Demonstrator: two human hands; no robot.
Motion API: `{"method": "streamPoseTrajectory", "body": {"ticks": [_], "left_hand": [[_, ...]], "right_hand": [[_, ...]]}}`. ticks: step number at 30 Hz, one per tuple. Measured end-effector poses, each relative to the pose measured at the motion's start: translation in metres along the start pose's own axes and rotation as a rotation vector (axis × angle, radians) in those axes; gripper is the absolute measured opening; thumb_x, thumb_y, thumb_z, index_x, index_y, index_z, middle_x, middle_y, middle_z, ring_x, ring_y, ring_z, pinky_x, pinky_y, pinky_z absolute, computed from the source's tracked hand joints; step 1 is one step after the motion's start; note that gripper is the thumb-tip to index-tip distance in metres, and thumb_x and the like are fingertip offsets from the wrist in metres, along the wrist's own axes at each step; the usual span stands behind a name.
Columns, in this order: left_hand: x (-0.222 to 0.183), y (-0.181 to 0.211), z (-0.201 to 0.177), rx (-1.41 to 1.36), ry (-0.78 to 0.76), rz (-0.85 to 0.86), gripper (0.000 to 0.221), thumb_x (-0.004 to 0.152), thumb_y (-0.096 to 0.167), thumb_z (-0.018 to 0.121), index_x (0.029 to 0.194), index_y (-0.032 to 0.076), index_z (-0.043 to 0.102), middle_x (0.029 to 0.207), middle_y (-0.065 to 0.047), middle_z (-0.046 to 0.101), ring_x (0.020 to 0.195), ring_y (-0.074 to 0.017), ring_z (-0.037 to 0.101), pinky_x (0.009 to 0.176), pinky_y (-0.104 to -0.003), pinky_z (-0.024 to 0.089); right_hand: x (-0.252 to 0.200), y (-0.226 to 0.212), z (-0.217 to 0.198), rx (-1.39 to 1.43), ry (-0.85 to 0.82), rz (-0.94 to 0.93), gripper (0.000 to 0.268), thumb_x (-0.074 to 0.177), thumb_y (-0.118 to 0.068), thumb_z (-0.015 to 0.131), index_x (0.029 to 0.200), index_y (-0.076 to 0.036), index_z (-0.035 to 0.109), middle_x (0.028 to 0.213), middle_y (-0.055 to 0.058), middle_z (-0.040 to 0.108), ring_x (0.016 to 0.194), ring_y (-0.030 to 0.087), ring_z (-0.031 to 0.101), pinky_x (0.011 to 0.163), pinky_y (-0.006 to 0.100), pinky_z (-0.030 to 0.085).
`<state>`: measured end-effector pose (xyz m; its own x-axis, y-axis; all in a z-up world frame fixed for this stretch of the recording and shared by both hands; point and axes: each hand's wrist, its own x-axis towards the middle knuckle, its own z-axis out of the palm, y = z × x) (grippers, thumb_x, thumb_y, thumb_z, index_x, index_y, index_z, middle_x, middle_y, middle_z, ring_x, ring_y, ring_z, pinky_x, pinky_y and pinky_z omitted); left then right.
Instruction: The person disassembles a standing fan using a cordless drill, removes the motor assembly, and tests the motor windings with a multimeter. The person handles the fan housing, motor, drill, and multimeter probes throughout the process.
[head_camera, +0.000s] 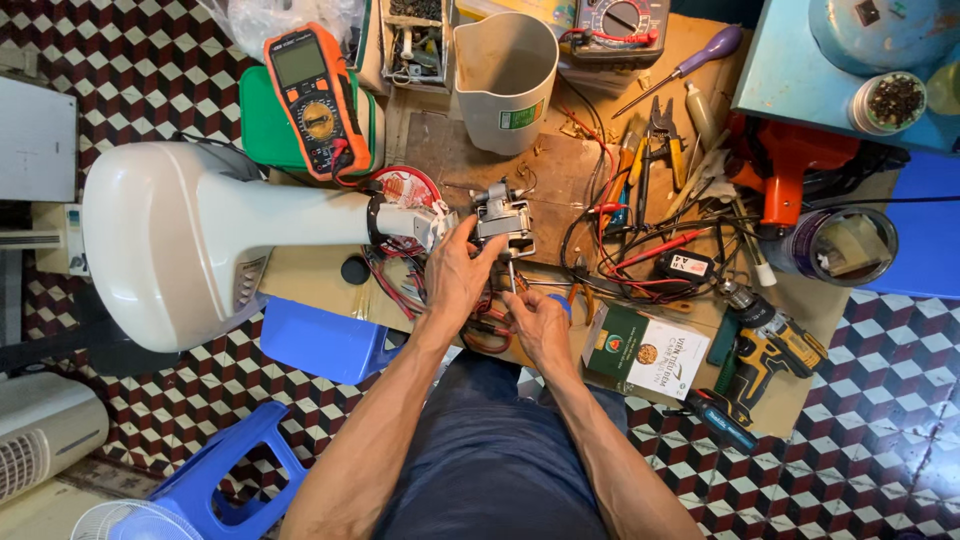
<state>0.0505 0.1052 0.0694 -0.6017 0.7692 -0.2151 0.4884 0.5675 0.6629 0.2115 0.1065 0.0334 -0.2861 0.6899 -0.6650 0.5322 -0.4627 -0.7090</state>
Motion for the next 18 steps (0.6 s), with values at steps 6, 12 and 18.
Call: {"method": "streamPoseTrajectory", "body": {"ticks": [6, 12, 18], "left_hand": [[0.007, 0.0, 0.006, 0.025, -0.043, -0.077, 0.065, 0.08, 0.044, 0.083, 0.127, 0.002, 0.07, 0.093, -0.018, 0.074, 0.079, -0.0283, 0.071, 0.071, -0.042, 0.055], [0.005, -0.014, 0.009, -0.098, -0.08, -0.054, 0.072, 0.071, 0.036, 0.091, 0.129, 0.0, 0.066, 0.103, -0.016, 0.071, 0.079, -0.022, 0.073, 0.068, -0.035, 0.059], [0.002, -0.008, 0.01, -0.132, -0.064, -0.056, 0.073, 0.073, 0.033, 0.091, 0.131, 0.001, 0.062, 0.111, -0.016, 0.068, 0.084, -0.0223, 0.073, 0.069, -0.035, 0.061]], "right_hand": [[0.009, 0.01, 0.005, 0.034, -0.041, 0.007, 0.038, 0.096, -0.035, 0.065, 0.089, 0.001, 0.075, 0.068, 0.007, 0.073, 0.061, 0.013, 0.068, 0.059, 0.029, 0.054], [0.009, 0.022, 0.003, 0.039, -0.052, -0.005, 0.035, 0.095, -0.035, 0.067, 0.09, -0.001, 0.076, 0.069, 0.008, 0.073, 0.062, 0.013, 0.068, 0.06, 0.029, 0.055], [0.014, 0.01, -0.002, -0.155, -0.086, 0.047, 0.042, 0.096, -0.04, 0.066, 0.094, 0.001, 0.075, 0.076, 0.011, 0.076, 0.069, 0.017, 0.073, 0.067, 0.033, 0.057]]}}
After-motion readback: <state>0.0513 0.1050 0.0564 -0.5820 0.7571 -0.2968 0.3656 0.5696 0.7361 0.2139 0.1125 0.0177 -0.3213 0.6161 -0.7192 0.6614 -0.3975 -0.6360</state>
